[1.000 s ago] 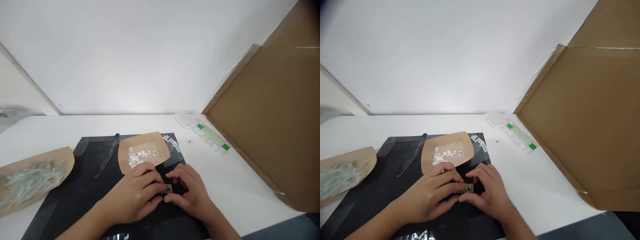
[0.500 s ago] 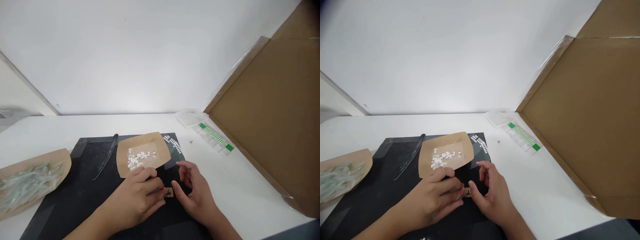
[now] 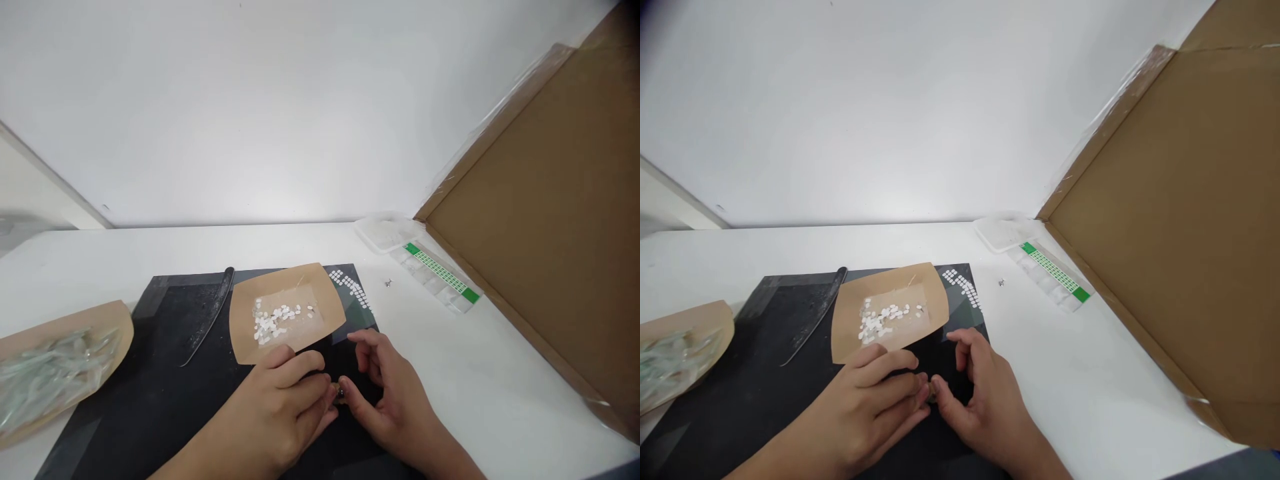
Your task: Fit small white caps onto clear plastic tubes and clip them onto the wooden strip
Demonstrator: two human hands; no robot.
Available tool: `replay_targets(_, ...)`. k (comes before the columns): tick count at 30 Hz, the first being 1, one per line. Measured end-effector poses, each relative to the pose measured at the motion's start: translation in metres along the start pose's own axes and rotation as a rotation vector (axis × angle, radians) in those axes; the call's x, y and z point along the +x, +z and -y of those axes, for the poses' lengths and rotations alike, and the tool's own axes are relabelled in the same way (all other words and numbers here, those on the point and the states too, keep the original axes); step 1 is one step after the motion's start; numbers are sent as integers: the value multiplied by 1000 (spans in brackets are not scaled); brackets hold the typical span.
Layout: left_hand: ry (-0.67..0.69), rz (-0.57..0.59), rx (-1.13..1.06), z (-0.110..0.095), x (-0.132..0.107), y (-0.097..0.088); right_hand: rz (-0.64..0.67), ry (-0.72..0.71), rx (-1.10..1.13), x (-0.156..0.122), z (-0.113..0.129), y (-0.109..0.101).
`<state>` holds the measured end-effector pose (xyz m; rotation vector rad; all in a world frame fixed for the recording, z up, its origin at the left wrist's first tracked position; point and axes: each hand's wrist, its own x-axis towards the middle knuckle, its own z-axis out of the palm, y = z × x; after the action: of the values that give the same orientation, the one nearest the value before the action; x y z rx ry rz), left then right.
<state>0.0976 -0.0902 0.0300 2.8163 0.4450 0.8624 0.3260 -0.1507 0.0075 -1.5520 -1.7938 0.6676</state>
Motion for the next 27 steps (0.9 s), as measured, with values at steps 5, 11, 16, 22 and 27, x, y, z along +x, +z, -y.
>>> replay_targets(5,14,-14,20,1,0,0,25,14,-17,1,0,0)
replay_targets(11,2,-66,3,1,-3,4,30,-16,-48,2,3,-1)
replay_targets(16,-13,-108,2,2,-7,7,29,-2,-39,2,5,-3)
replay_targets(22,-54,-118,-70,3,-8,5,47,19,-55,3,8,-5)
replay_targets(27,-105,-110,-128,1,-3,1,66,44,-73,4,8,-5)
